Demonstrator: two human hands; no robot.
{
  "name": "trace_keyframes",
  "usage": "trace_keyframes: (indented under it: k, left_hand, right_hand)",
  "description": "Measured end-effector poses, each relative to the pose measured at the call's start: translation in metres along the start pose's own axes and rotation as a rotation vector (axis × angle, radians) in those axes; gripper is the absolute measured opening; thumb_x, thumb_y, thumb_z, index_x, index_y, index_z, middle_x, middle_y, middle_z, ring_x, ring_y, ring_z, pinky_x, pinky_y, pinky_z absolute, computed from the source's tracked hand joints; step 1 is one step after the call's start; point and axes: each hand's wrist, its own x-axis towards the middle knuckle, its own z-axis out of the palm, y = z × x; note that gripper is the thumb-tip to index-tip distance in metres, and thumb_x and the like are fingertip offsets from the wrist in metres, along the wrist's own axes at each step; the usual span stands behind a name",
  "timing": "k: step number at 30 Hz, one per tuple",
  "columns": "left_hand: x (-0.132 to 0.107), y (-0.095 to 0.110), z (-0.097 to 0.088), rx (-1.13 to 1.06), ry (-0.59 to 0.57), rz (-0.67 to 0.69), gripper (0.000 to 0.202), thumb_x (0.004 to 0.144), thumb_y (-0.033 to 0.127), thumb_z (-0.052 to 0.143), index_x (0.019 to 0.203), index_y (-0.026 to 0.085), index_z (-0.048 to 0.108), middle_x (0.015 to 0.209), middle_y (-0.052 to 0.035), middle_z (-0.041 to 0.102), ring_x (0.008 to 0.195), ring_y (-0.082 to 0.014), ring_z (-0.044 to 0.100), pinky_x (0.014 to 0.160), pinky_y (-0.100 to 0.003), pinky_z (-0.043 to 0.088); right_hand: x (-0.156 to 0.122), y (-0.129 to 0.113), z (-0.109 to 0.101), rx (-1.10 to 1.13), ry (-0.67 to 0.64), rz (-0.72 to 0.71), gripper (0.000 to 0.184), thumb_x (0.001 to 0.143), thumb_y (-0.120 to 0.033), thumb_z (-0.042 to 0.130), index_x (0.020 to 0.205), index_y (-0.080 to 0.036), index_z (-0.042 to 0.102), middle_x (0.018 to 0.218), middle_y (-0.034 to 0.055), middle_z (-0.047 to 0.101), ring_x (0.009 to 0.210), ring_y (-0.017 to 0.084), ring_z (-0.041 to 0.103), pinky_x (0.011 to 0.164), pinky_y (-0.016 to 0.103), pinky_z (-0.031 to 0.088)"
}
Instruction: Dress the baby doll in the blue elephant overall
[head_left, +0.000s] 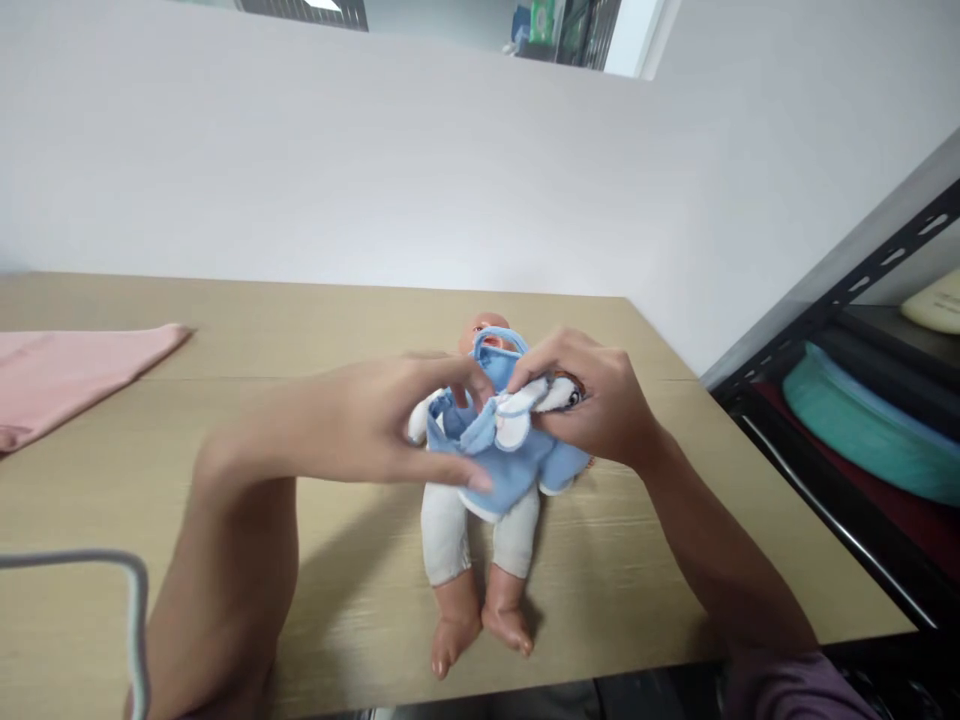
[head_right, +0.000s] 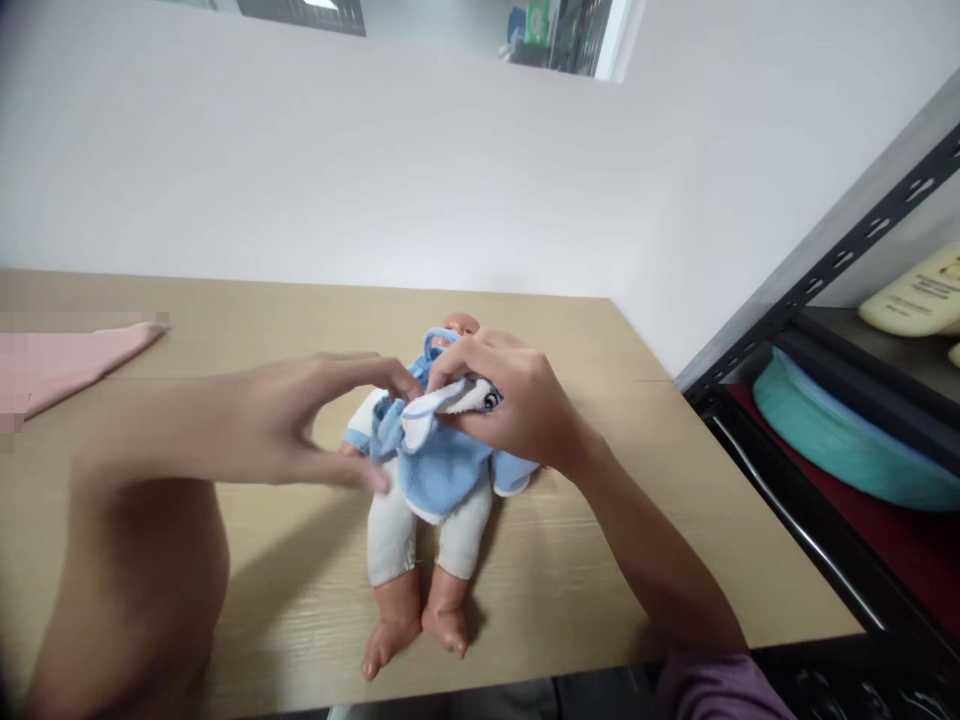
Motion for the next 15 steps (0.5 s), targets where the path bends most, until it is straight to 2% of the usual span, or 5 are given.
trace_keyframes:
  k: [3, 6, 8, 9, 15]
  left_hand:
    - [0.011, -0.001, 0.008, 0.008, 0.086, 0.012, 0.023, 0.104, 0.044, 0.072, 0.116, 0.025, 0.074, 0.111, -0.0056, 0.077, 0.093, -0.0238, 0.074, 0.078, -0.03, 0.055]
    - [0.014, -0.006, 0.004, -0.105, 0.053, 0.07, 0.012, 0.106, 0.036, 0.067, 0.108, 0.025, 0.072, 0.092, -0.0017, 0.072, 0.076, -0.0193, 0.068, 0.067, -0.027, 0.051]
    - [0.012, -0.009, -0.002, -0.172, 0.04, 0.105, 0.013, 0.107, 0.036, 0.065, 0.106, 0.024, 0.069, 0.082, -0.0001, 0.067, 0.069, -0.0175, 0.062, 0.062, -0.026, 0.047]
    - [0.011, -0.011, -0.005, -0.193, 0.052, 0.119, 0.013, 0.108, 0.035, 0.064, 0.104, 0.024, 0.068, 0.081, -0.0001, 0.065, 0.069, -0.0171, 0.06, 0.061, -0.025, 0.046]
    - [0.008, -0.024, -0.008, -0.262, 0.198, 0.122, 0.022, 0.109, 0.039, 0.066, 0.098, 0.022, 0.06, 0.082, -0.0003, 0.056, 0.073, -0.0152, 0.056, 0.06, -0.024, 0.045]
  right_hand:
    - [0.001, -0.002, -0.007, 0.02, -0.031, 0.099, 0.016, 0.091, -0.025, 0.085, 0.103, -0.027, 0.075, 0.099, -0.0003, 0.081, 0.086, 0.019, 0.073, 0.084, 0.033, 0.058]
    - [0.003, 0.003, -0.025, 0.06, -0.274, 0.22, 0.032, 0.092, -0.038, 0.088, 0.119, -0.026, 0.074, 0.102, 0.0, 0.082, 0.085, 0.019, 0.074, 0.08, 0.031, 0.057]
    - [0.003, 0.011, -0.039, 0.071, -0.449, 0.218, 0.038, 0.091, -0.049, 0.089, 0.117, -0.024, 0.076, 0.102, 0.0019, 0.082, 0.088, 0.021, 0.074, 0.08, 0.033, 0.058]
    - [0.003, 0.016, -0.044, 0.077, -0.48, 0.201, 0.039, 0.091, -0.051, 0.089, 0.114, -0.023, 0.078, 0.102, 0.0031, 0.082, 0.09, 0.022, 0.074, 0.082, 0.034, 0.057]
    - [-0.006, 0.042, -0.054, 0.214, -0.225, 0.161, 0.026, 0.089, -0.045, 0.093, 0.096, -0.023, 0.08, 0.099, 0.0022, 0.077, 0.094, 0.022, 0.07, 0.089, 0.034, 0.055]
